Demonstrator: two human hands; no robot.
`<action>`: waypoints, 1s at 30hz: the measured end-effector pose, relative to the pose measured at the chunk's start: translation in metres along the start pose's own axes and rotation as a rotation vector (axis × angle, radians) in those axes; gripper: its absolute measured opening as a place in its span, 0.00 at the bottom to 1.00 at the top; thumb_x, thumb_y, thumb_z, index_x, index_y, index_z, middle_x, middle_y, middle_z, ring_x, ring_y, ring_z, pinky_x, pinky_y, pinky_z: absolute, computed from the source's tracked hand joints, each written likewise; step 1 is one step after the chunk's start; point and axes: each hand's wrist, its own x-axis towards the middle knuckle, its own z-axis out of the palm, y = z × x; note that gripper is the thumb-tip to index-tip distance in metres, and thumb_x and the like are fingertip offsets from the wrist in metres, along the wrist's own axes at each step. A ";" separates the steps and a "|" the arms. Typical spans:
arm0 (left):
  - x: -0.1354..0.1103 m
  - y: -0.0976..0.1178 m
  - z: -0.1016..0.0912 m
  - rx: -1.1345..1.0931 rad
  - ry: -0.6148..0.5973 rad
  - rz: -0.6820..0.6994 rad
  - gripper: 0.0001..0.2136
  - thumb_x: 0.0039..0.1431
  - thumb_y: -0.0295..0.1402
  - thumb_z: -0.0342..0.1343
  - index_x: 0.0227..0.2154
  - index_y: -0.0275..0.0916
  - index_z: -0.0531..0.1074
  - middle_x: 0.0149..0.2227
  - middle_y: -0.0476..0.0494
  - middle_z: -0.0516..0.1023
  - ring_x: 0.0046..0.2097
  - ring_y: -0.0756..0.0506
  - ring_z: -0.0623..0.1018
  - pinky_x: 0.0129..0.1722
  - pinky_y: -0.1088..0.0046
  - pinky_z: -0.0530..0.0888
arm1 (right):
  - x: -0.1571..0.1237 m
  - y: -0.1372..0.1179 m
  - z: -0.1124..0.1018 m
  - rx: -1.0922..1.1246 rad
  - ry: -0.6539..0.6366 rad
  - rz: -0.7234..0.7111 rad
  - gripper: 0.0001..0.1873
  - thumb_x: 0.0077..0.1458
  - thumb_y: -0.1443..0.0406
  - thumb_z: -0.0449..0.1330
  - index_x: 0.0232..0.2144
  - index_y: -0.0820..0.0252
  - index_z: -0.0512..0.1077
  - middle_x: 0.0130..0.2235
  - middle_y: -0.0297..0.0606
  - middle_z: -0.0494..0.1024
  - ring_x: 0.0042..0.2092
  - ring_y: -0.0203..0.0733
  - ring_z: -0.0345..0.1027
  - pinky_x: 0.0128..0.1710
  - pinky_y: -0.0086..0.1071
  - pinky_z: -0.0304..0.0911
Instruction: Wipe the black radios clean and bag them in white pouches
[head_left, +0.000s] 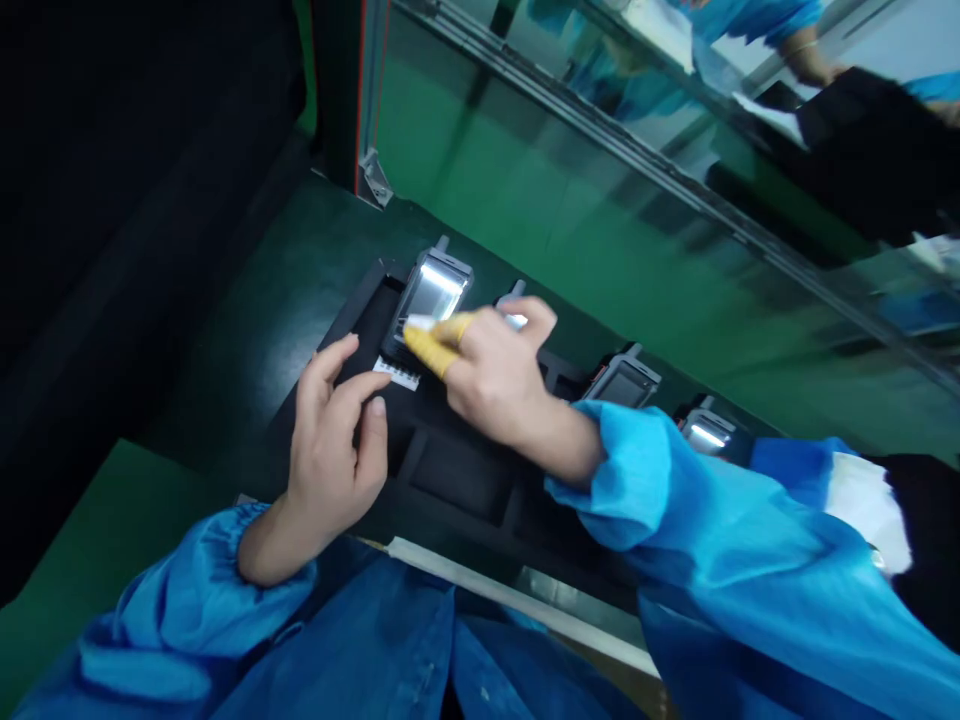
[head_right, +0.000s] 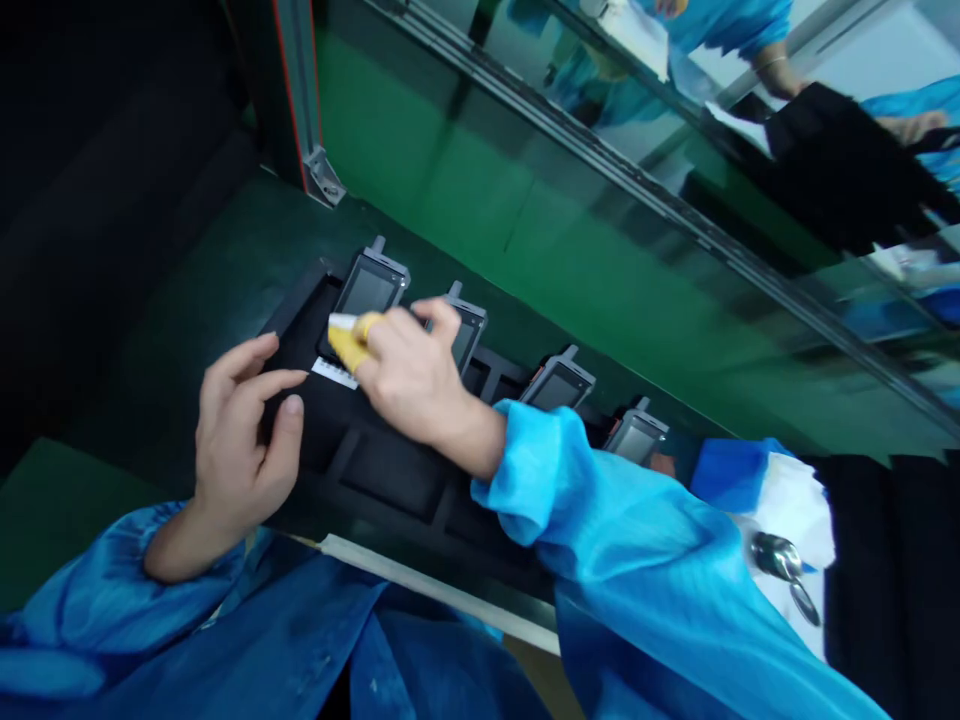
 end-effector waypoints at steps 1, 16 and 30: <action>-0.001 -0.001 -0.001 -0.014 0.035 -0.008 0.11 0.59 0.23 0.50 0.44 0.37 0.69 0.55 0.35 0.67 0.59 0.41 0.69 0.58 0.58 0.69 | 0.009 0.007 0.002 -0.014 -0.033 0.078 0.19 0.66 0.67 0.44 0.36 0.55 0.75 0.36 0.33 0.72 0.40 0.37 0.59 0.50 0.44 0.41; -0.007 -0.006 -0.001 -0.038 0.173 -0.044 0.08 0.60 0.24 0.48 0.40 0.37 0.70 0.55 0.36 0.66 0.59 0.41 0.68 0.59 0.58 0.67 | -0.014 -0.028 -0.030 0.039 -0.103 -0.111 0.18 0.64 0.68 0.46 0.31 0.58 0.75 0.31 0.34 0.72 0.38 0.37 0.59 0.49 0.43 0.42; 0.002 0.013 0.006 0.095 0.173 0.064 0.11 0.56 0.30 0.53 0.41 0.34 0.74 0.53 0.30 0.70 0.57 0.34 0.70 0.56 0.51 0.68 | -0.294 0.005 -0.181 -0.497 -0.365 0.967 0.11 0.44 0.69 0.52 0.24 0.63 0.75 0.22 0.43 0.72 0.25 0.42 0.64 0.26 0.34 0.52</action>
